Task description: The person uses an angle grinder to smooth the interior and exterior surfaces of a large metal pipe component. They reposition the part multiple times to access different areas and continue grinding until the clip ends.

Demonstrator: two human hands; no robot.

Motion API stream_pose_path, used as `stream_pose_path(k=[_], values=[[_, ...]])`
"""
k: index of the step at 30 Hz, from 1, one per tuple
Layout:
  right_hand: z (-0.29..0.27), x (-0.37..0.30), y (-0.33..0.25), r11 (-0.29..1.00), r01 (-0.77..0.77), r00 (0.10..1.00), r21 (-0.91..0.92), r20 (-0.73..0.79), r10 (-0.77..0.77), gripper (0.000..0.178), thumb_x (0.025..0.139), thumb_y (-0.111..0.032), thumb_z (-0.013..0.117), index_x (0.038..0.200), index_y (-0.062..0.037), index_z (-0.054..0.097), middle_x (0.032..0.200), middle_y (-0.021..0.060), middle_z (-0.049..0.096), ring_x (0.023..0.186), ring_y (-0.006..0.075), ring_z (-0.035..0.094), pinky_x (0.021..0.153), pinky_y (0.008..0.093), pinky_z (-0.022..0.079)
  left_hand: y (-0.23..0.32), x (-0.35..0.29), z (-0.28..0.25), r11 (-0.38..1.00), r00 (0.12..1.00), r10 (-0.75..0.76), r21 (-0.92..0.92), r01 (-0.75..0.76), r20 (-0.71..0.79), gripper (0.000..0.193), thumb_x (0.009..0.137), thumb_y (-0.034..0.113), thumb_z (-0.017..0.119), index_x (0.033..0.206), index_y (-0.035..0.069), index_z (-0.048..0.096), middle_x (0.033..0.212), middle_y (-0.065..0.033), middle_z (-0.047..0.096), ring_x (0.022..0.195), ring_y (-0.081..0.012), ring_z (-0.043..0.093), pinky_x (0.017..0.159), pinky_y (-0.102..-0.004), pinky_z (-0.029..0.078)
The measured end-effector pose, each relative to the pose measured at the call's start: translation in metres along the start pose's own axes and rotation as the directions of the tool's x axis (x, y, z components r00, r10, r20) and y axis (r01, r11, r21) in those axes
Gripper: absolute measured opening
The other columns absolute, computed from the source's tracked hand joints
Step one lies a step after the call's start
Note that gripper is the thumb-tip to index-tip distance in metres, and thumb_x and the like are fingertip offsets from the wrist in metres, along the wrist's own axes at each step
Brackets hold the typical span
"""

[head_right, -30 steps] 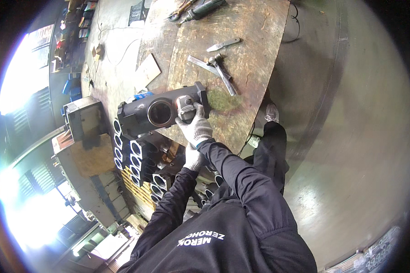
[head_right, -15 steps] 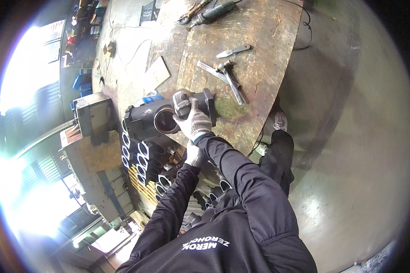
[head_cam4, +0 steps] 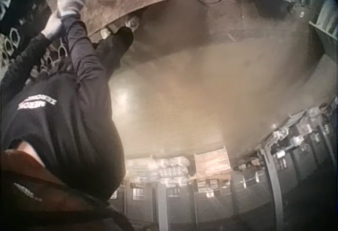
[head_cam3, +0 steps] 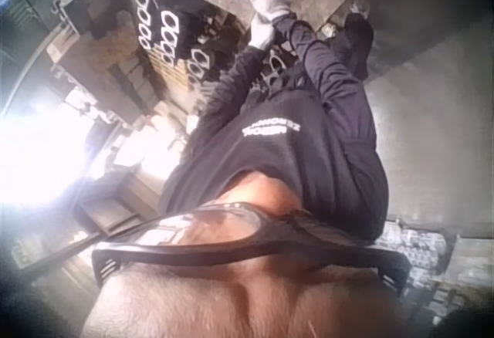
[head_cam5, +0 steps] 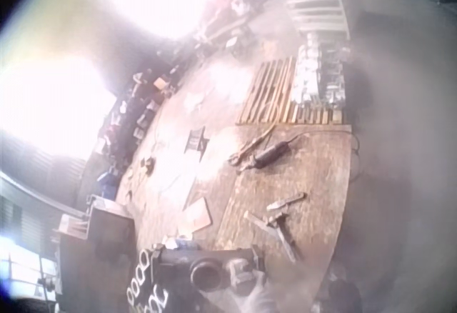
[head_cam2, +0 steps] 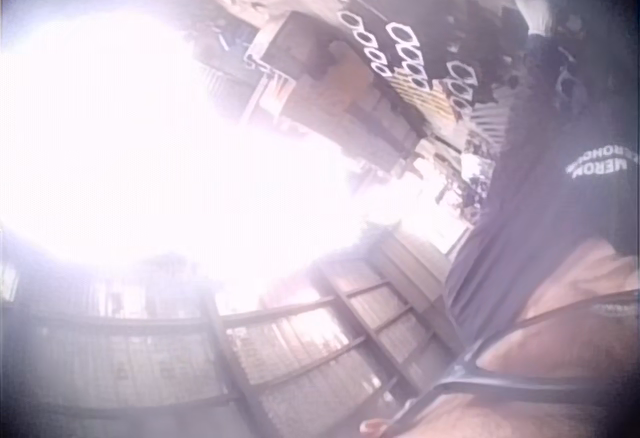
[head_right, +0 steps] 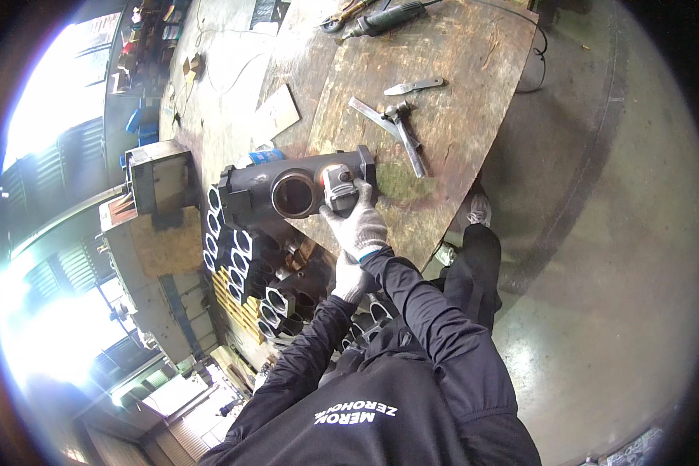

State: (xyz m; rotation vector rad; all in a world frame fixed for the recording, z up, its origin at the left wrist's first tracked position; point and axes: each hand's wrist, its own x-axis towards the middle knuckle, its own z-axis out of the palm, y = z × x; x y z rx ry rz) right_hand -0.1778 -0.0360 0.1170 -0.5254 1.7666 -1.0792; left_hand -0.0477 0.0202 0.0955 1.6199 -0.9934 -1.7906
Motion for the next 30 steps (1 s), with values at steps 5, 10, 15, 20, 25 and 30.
stream_pose_path(k=[5, 10, 15, 20, 25, 30], values=[[-0.005, -0.007, -0.005, 1.000, -0.012, 0.999, 0.025, -0.032, 0.013, 0.087, 0.080, -0.053, 0.081, 0.143, -0.0195, 0.030, 0.098, 0.0272, 0.071, 0.087, 0.0479, 0.071, 0.074, 0.0547, 0.056, 0.005, 0.000, 0.002, 0.997, 0.998, 0.023, -0.078, -0.019, 0.053, 0.055, 0.087, -0.011, 0.062, 0.140, -0.004, 0.046, 0.135, -0.0134, 0.063, 0.124, -0.0230, 0.062, 0.107, -0.0349, 0.046], [-0.002, -0.008, -0.010, 1.000, 0.011, 0.997, 0.017, -0.077, -0.010, 0.088, 0.079, -0.054, 0.081, 0.142, -0.0183, 0.030, 0.098, 0.0280, 0.071, 0.086, 0.0473, 0.071, 0.071, 0.0554, 0.055, 0.014, 0.001, 0.002, 0.992, 0.995, 0.064, 0.107, -0.072, 0.075, 0.056, 0.086, -0.011, 0.064, 0.139, -0.004, 0.048, 0.134, -0.0126, 0.064, 0.123, -0.0224, 0.062, 0.105, -0.0339, 0.046], [-0.002, -0.008, -0.014, 0.999, -0.010, 0.995, 0.048, -0.096, 0.015, 0.087, 0.079, -0.052, 0.082, 0.141, -0.0190, 0.031, 0.094, 0.0269, 0.071, 0.082, 0.0476, 0.072, 0.070, 0.0548, 0.056, 0.018, 0.002, -0.002, 0.989, 0.993, 0.080, 0.115, -0.090, 0.090, 0.057, 0.084, -0.010, 0.065, 0.138, -0.004, 0.049, 0.131, -0.0124, 0.065, 0.120, -0.0218, 0.062, 0.103, -0.0340, 0.047], [0.000, 0.003, -0.011, 1.000, -0.018, 0.999, -0.019, -0.032, 0.018, 0.088, 0.080, -0.054, 0.081, 0.143, -0.0171, 0.031, 0.095, 0.0272, 0.071, 0.087, 0.0462, 0.072, 0.075, 0.0530, 0.057, 0.001, 0.022, -0.010, 0.996, 0.996, 0.064, 0.065, -0.067, 0.057, 0.053, 0.086, -0.008, 0.066, 0.136, -0.003, 0.051, 0.128, -0.0113, 0.065, 0.115, -0.0212, 0.064, 0.101, -0.0338, 0.048], [0.006, 0.011, -0.006, 0.998, -0.066, 0.997, -0.015, 0.041, 0.067, 0.090, 0.079, -0.051, 0.083, 0.144, -0.0164, 0.032, 0.098, 0.0273, 0.071, 0.088, 0.0466, 0.071, 0.077, 0.0540, 0.055, -0.015, 0.031, -0.018, 0.995, 0.998, 0.054, 0.083, -0.056, 0.031, 0.041, 0.093, -0.003, 0.063, 0.133, -0.002, 0.053, 0.127, -0.0103, 0.065, 0.113, -0.0205, 0.064, 0.099, -0.0335, 0.050], [-0.005, 0.009, -0.009, 0.997, -0.071, 0.994, 0.042, 0.088, 0.067, 0.089, 0.079, -0.049, 0.083, 0.144, -0.0156, 0.032, 0.103, 0.0274, 0.069, 0.092, 0.0461, 0.070, 0.081, 0.0536, 0.055, -0.010, 0.018, -0.007, 0.991, 0.996, 0.087, 0.105, -0.087, 0.009, 0.042, 0.093, -0.002, 0.065, 0.133, -0.002, 0.052, 0.128, -0.0110, 0.066, 0.115, -0.0206, 0.064, 0.099, -0.0335, 0.050]])
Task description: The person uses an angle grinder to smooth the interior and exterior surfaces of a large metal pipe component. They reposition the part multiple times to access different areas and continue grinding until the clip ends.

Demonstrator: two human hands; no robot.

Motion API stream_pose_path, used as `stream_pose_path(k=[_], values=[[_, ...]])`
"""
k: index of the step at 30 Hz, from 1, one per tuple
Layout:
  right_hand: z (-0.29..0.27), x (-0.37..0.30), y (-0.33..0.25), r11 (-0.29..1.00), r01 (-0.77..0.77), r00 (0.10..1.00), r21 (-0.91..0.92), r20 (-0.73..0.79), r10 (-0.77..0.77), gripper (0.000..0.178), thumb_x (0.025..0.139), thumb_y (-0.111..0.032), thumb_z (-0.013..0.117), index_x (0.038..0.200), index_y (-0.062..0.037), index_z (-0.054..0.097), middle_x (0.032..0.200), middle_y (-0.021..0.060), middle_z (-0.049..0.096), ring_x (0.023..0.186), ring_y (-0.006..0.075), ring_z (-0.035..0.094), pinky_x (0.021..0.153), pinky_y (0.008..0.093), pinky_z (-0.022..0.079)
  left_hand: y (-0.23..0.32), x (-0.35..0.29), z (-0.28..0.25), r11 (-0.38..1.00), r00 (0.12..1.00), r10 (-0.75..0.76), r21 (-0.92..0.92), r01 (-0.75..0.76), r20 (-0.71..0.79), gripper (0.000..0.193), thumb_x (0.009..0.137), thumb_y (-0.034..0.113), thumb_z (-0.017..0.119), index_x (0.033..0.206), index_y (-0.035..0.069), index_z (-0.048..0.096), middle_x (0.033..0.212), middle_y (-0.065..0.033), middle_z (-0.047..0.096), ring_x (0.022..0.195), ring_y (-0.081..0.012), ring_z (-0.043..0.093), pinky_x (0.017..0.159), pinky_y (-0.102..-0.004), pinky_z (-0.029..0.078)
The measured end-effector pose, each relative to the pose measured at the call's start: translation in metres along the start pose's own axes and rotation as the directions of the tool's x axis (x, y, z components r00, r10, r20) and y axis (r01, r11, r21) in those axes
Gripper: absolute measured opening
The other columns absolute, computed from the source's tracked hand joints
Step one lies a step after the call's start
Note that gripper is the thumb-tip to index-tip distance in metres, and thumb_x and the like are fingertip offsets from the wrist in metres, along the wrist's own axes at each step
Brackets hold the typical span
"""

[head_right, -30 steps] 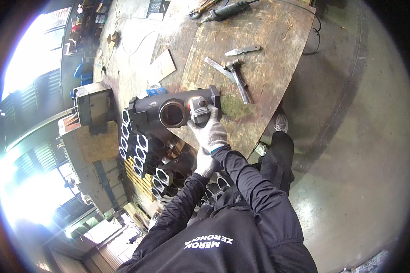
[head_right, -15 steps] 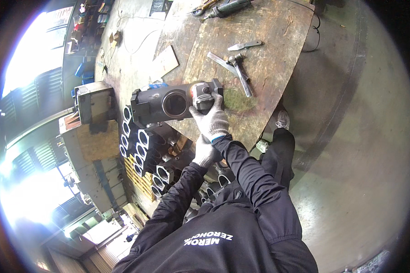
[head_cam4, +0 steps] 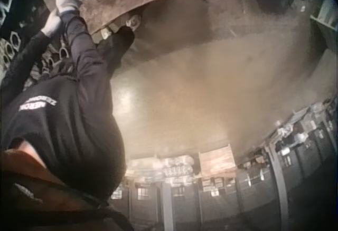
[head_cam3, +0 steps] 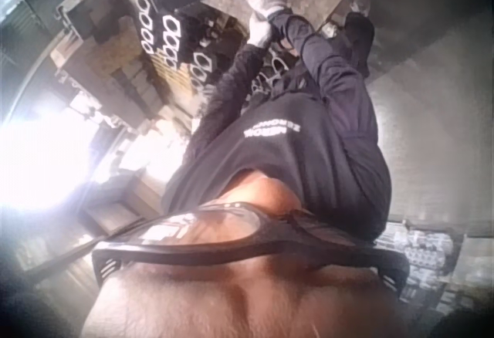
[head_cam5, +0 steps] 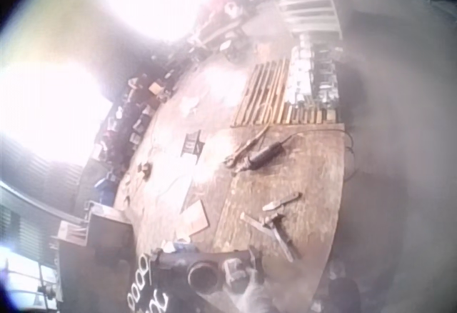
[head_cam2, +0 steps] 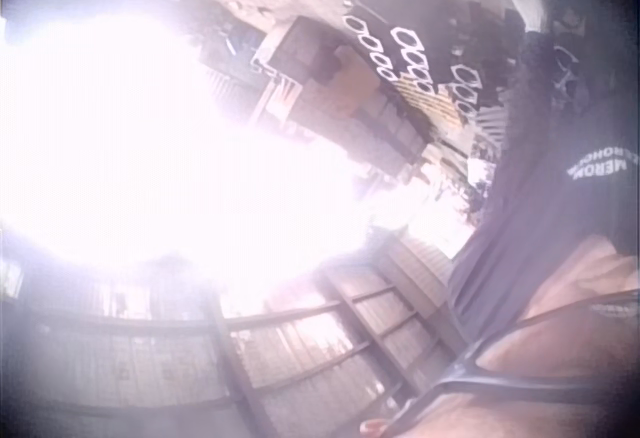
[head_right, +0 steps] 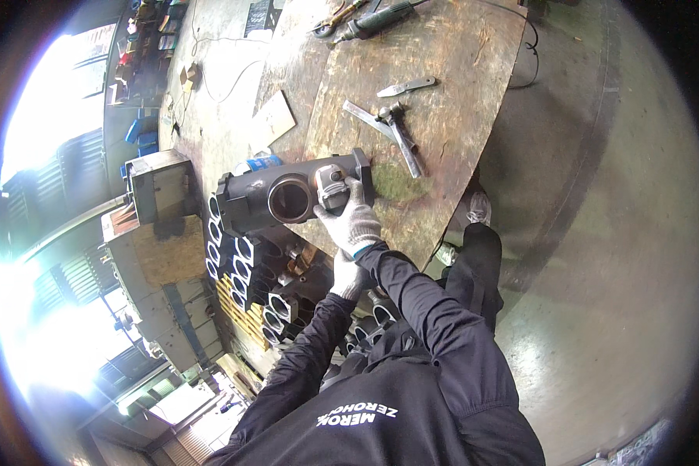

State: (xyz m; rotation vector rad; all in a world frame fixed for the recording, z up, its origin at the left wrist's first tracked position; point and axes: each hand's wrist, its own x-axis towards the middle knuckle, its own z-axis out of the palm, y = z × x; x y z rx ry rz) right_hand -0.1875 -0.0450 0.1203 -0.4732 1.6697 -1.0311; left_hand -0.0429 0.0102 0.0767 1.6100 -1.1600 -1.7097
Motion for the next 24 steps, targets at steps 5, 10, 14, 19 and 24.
stream_pose_path(k=[5, 10, 14, 19, 24], values=[[-0.011, -0.003, -0.006, 0.997, 0.073, 0.996, -0.004, -0.047, -0.073, 0.089, 0.078, -0.044, 0.086, 0.144, -0.0149, 0.033, 0.109, 0.0273, 0.066, 0.098, 0.0439, 0.068, 0.082, 0.0517, 0.055, 0.019, -0.012, 0.018, 0.999, 0.999, -0.030, -0.027, 0.031, 0.009, 0.051, 0.089, -0.002, 0.072, 0.135, -0.002, 0.050, 0.129, -0.0118, 0.065, 0.117, -0.0209, 0.064, 0.101, -0.0333, 0.050], [-0.013, 0.004, -0.004, 0.995, 0.100, 0.994, -0.026, -0.034, -0.101, 0.089, 0.078, -0.049, 0.084, 0.144, -0.0168, 0.032, 0.094, 0.0255, 0.071, 0.082, 0.0460, 0.072, 0.073, 0.0526, 0.057, 0.021, -0.014, 0.024, 0.997, 0.999, -0.027, 0.066, 0.030, -0.036, 0.051, 0.090, 0.001, 0.071, 0.136, -0.002, 0.050, 0.130, -0.0117, 0.065, 0.117, -0.0212, 0.064, 0.100, -0.0336, 0.050], [-0.007, 0.014, -0.002, 0.996, 0.047, 0.998, -0.077, 0.036, -0.044, 0.088, 0.078, -0.049, 0.084, 0.143, -0.0163, 0.034, 0.093, 0.0246, 0.070, 0.080, 0.0445, 0.071, 0.073, 0.0536, 0.056, 0.012, -0.002, 0.019, 1.000, 0.999, -0.003, 0.010, 0.003, -0.052, 0.050, 0.091, 0.002, 0.070, 0.137, -0.003, 0.049, 0.129, -0.0116, 0.065, 0.115, -0.0210, 0.064, 0.099, -0.0333, 0.051], [-0.002, 0.027, 0.000, 0.998, 0.033, 0.996, -0.050, 0.079, -0.029, 0.088, 0.078, -0.049, 0.084, 0.143, -0.0149, 0.036, 0.097, 0.0259, 0.071, 0.084, 0.0462, 0.071, 0.075, 0.0538, 0.056, 0.002, 0.010, 0.015, 0.993, 0.990, -0.061, -0.111, 0.047, -0.130, 0.049, 0.092, 0.004, 0.070, 0.137, -0.002, 0.051, 0.127, -0.0114, 0.066, 0.113, -0.0208, 0.065, 0.096, -0.0325, 0.052], [-0.010, 0.025, -0.006, 0.991, 0.069, 0.994, -0.116, 0.098, -0.058, 0.086, 0.082, -0.052, 0.079, 0.144, -0.0162, 0.031, 0.097, 0.0276, 0.071, 0.086, 0.0468, 0.071, 0.075, 0.0538, 0.056, 0.000, 0.010, 0.018, 0.999, 0.998, -0.002, -0.043, -0.001, -0.069, 0.050, 0.090, 0.004, 0.072, 0.136, -0.003, 0.052, 0.126, -0.0110, 0.067, 0.113, -0.0201, 0.065, 0.097, -0.0330, 0.052]])
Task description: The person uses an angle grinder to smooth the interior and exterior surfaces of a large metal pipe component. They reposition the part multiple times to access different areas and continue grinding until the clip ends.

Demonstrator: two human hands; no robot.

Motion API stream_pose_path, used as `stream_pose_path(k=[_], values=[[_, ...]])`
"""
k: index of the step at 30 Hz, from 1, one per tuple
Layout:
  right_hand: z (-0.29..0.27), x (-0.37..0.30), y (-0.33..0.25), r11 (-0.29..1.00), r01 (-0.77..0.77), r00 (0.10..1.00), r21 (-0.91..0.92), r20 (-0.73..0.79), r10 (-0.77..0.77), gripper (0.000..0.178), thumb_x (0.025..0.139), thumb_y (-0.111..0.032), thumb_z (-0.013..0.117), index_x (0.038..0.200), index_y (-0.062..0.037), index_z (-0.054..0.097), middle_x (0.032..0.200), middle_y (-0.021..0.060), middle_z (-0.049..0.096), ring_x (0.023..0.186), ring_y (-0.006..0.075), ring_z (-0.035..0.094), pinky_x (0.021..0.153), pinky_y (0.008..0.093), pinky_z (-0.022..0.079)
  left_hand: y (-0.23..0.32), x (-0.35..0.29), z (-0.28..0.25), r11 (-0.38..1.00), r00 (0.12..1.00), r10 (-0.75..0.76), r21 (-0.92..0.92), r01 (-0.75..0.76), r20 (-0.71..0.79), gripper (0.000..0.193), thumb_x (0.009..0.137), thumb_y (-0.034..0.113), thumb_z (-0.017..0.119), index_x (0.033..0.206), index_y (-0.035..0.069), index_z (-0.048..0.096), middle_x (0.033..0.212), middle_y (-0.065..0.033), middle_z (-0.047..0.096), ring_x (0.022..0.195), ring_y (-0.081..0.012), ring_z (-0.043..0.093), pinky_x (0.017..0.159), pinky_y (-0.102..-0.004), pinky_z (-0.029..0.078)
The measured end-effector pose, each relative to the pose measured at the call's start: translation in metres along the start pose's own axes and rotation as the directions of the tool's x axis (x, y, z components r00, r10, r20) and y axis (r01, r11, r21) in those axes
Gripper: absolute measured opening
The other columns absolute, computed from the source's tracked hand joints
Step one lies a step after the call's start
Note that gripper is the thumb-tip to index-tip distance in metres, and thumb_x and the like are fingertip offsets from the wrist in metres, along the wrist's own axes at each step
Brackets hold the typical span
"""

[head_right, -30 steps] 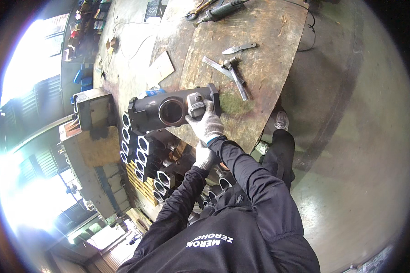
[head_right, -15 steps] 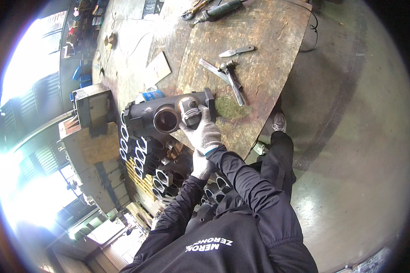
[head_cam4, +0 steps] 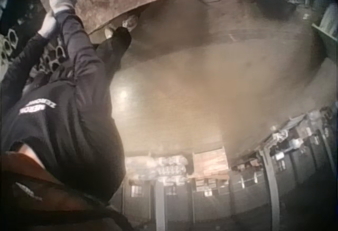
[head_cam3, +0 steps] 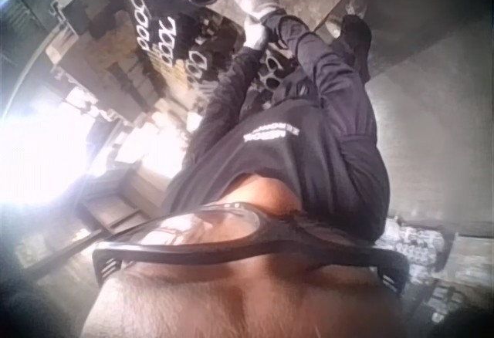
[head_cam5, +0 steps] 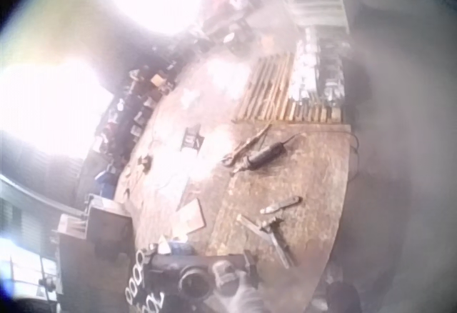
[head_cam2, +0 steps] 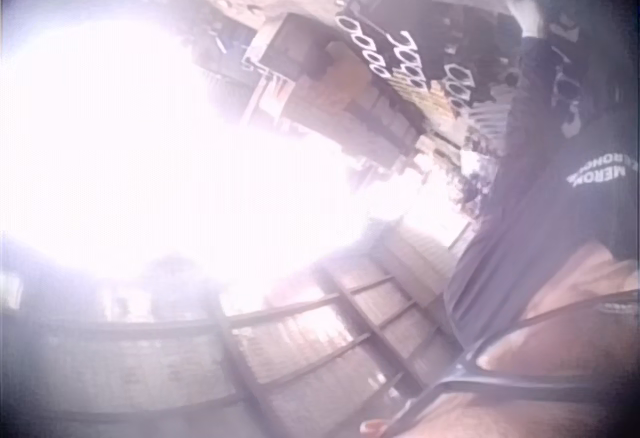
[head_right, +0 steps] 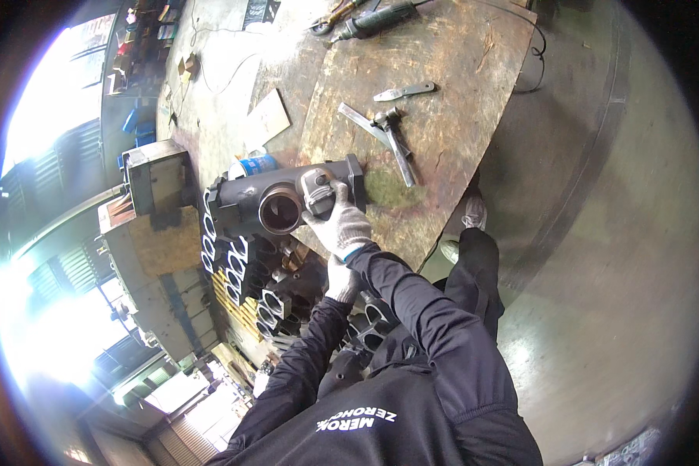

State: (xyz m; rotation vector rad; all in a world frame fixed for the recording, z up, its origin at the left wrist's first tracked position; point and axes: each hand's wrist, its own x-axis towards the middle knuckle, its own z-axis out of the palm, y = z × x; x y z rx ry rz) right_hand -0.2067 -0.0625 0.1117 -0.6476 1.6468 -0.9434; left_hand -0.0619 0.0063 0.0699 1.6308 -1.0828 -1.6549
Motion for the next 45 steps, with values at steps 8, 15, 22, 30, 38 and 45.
stream_pose_path(k=[8, 15, 22, 30, 38, 45], values=[[-0.013, -0.028, -0.016, 0.998, 0.051, 0.993, -0.037, -0.107, -0.054, 0.090, 0.079, -0.054, 0.081, 0.143, -0.0139, 0.032, 0.093, 0.0267, 0.071, 0.083, 0.0453, 0.072, 0.071, 0.0534, 0.056, 0.013, -0.017, 0.016, 0.994, 0.999, 0.010, -0.114, -0.005, 0.039, 0.055, 0.089, -0.006, 0.067, 0.140, -0.003, 0.046, 0.133, -0.0125, 0.063, 0.122, -0.0224, 0.061, 0.106, -0.0356, 0.046], [-0.014, -0.020, -0.023, 0.998, 0.036, 0.994, -0.045, -0.099, -0.040, 0.089, 0.080, -0.056, 0.079, 0.143, -0.0160, 0.031, 0.096, 0.0264, 0.072, 0.088, 0.0452, 0.072, 0.078, 0.0514, 0.057, 0.025, -0.010, 0.025, 0.987, 1.000, 0.006, -0.162, -0.004, 0.011, 0.055, 0.087, -0.010, 0.062, 0.140, -0.004, 0.047, 0.134, -0.0137, 0.063, 0.122, -0.0242, 0.062, 0.106, -0.0354, 0.046], [-0.011, 0.002, -0.015, 0.999, -0.015, 1.000, -0.051, 0.022, 0.016, 0.088, 0.078, -0.050, 0.083, 0.142, -0.0148, 0.034, 0.102, 0.0276, 0.070, 0.092, 0.0470, 0.070, 0.080, 0.0531, 0.055, 0.010, -0.004, 0.026, 0.997, 0.995, -0.036, -0.075, 0.028, -0.095, 0.058, 0.087, -0.007, 0.069, 0.140, -0.003, 0.046, 0.133, -0.0127, 0.063, 0.120, -0.0230, 0.062, 0.104, -0.0351, 0.048], [-0.022, 0.012, -0.015, 0.995, 0.003, 0.992, -0.104, 0.125, 0.010, 0.088, 0.081, -0.052, 0.080, 0.146, -0.0156, 0.032, 0.097, 0.0277, 0.071, 0.088, 0.0478, 0.070, 0.078, 0.0537, 0.055, -0.002, -0.002, 0.038, 0.944, 0.990, -0.081, -0.328, 0.038, -0.118, 0.042, 0.098, -0.001, 0.059, 0.139, -0.001, 0.050, 0.132, -0.0137, 0.063, 0.117, -0.0249, 0.063, 0.102, -0.0389, 0.050], [-0.043, 0.005, -0.027, 0.994, 0.083, 0.990, -0.065, 0.122, -0.075, 0.089, 0.082, -0.050, 0.080, 0.147, -0.0150, 0.030, 0.100, 0.0298, 0.070, 0.092, 0.0485, 0.070, 0.080, 0.0537, 0.055, 0.034, -0.022, 0.079, 0.990, 0.980, -0.037, -0.138, 0.010, -0.196, 0.061, 0.085, -0.012, 0.064, 0.143, -0.001, 0.047, 0.136, -0.0116, 0.061, 0.123, -0.0229, 0.061, 0.105, -0.0339, 0.047], [-0.037, 0.004, -0.023, 0.988, 0.154, 0.987, -0.033, 0.052, -0.152, 0.089, 0.081, -0.049, 0.082, 0.145, -0.0149, 0.030, 0.096, 0.0280, 0.070, 0.087, 0.0475, 0.070, 0.075, 0.0536, 0.056, 0.027, -0.015, 0.070, 0.991, 0.988, 0.011, -0.131, -0.031, -0.155, 0.061, 0.088, -0.007, 0.069, 0.144, -0.002, 0.045, 0.138, -0.0116, 0.060, 0.125, -0.0217, 0.059, 0.107, -0.0340, 0.045]])
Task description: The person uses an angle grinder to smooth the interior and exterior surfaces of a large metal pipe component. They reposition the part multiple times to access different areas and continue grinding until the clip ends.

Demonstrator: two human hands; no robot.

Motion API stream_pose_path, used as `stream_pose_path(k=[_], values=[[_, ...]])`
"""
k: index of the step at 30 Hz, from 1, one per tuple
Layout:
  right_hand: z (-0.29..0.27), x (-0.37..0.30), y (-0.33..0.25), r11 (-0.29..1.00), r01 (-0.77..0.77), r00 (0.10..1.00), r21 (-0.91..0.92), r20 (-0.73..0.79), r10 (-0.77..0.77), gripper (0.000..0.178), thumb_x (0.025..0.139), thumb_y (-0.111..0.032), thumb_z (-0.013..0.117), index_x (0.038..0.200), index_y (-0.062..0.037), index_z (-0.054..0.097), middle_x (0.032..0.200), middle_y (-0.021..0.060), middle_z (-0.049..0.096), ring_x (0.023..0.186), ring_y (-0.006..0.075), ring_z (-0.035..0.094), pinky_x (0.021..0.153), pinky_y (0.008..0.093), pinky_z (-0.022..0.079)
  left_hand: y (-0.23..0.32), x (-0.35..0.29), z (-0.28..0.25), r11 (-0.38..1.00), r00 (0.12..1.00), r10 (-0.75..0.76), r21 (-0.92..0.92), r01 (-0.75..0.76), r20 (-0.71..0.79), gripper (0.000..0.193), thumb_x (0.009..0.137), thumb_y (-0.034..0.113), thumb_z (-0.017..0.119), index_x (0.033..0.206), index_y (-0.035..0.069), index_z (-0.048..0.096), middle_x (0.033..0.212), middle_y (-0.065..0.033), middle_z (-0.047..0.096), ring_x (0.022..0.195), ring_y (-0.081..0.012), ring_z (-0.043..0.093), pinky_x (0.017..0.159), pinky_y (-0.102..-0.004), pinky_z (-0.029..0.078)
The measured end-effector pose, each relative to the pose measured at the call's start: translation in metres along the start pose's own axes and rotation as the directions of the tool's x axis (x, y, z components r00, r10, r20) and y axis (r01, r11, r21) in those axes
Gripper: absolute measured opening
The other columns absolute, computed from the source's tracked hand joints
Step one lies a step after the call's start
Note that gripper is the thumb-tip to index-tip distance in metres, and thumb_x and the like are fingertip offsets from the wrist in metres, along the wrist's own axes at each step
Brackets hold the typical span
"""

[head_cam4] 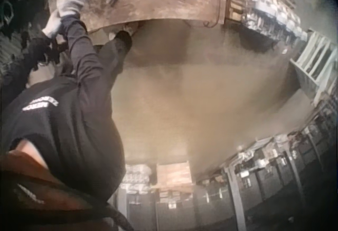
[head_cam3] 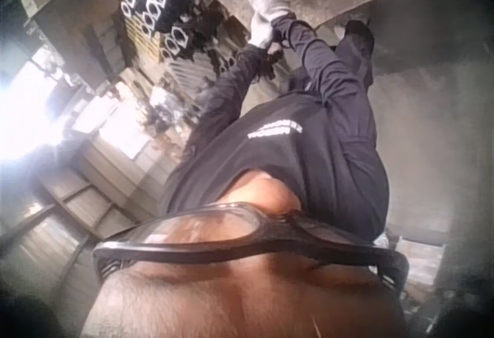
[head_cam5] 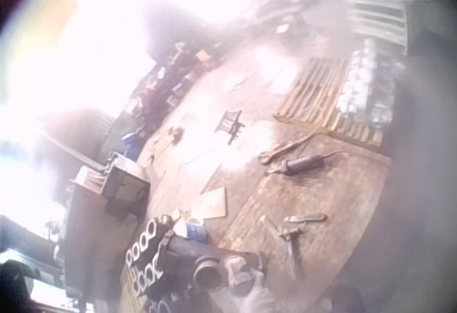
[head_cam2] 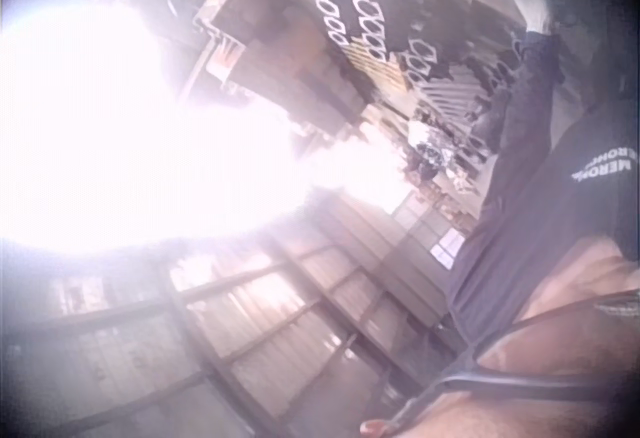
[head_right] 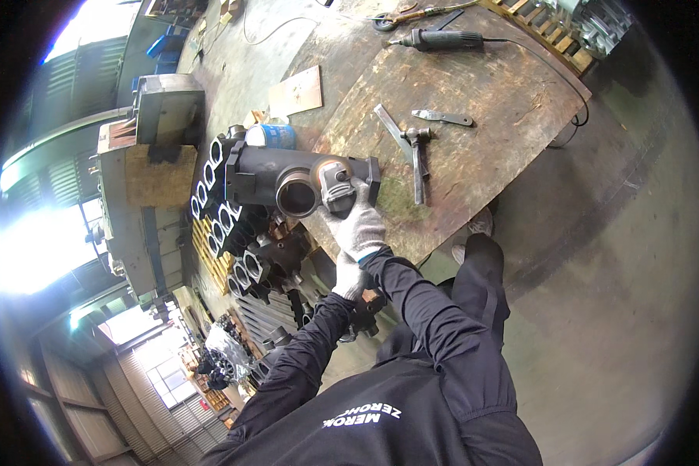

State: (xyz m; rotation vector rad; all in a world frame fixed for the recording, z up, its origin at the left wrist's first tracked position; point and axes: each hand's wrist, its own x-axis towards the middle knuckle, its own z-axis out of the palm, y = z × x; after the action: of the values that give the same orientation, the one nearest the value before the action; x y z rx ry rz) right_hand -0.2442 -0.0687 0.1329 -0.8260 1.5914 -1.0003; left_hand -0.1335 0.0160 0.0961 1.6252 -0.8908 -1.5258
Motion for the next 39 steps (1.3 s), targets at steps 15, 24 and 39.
stream_pose_path(k=[15, 24, 39], values=[[0.018, 0.014, 0.016, 0.987, -0.072, 0.995, -0.141, 0.061, 0.082, 0.091, 0.082, -0.056, 0.077, 0.146, -0.0146, 0.029, 0.090, 0.0260, 0.071, 0.083, 0.0462, 0.071, 0.074, 0.0531, 0.055, -0.022, 0.021, -0.010, 0.993, 0.993, -0.077, -0.099, 0.068, -0.087, 0.056, 0.087, -0.008, 0.069, 0.139, -0.003, 0.048, 0.130, -0.0139, 0.065, 0.116, -0.0235, 0.065, 0.102, -0.0361, 0.050], [0.000, 0.005, -0.001, 0.993, 0.024, 0.999, -0.113, 0.027, -0.021, 0.089, 0.080, -0.055, 0.080, 0.143, -0.0170, 0.029, 0.092, 0.0280, 0.070, 0.086, 0.0484, 0.070, 0.075, 0.0546, 0.054, -0.002, 0.004, 0.015, 0.987, 0.997, 0.077, -0.141, -0.078, -0.017, 0.051, 0.093, -0.008, 0.059, 0.142, 0.000, 0.048, 0.135, -0.0128, 0.062, 0.121, -0.0256, 0.063, 0.103, -0.0386, 0.051], [0.001, 0.051, -0.003, 0.984, -0.021, 0.976, -0.176, 0.208, 0.058, 0.091, 0.082, -0.050, 0.080, 0.148, -0.0149, 0.029, 0.099, 0.0257, 0.071, 0.090, 0.0458, 0.070, 0.079, 0.0516, 0.055, -0.034, 0.039, 0.017, 0.971, 0.993, -0.048, -0.240, 0.021, -0.110, 0.041, 0.100, -0.001, 0.052, 0.141, 0.000, 0.049, 0.132, -0.0122, 0.063, 0.119, -0.0223, 0.062, 0.102, -0.0372, 0.051]])
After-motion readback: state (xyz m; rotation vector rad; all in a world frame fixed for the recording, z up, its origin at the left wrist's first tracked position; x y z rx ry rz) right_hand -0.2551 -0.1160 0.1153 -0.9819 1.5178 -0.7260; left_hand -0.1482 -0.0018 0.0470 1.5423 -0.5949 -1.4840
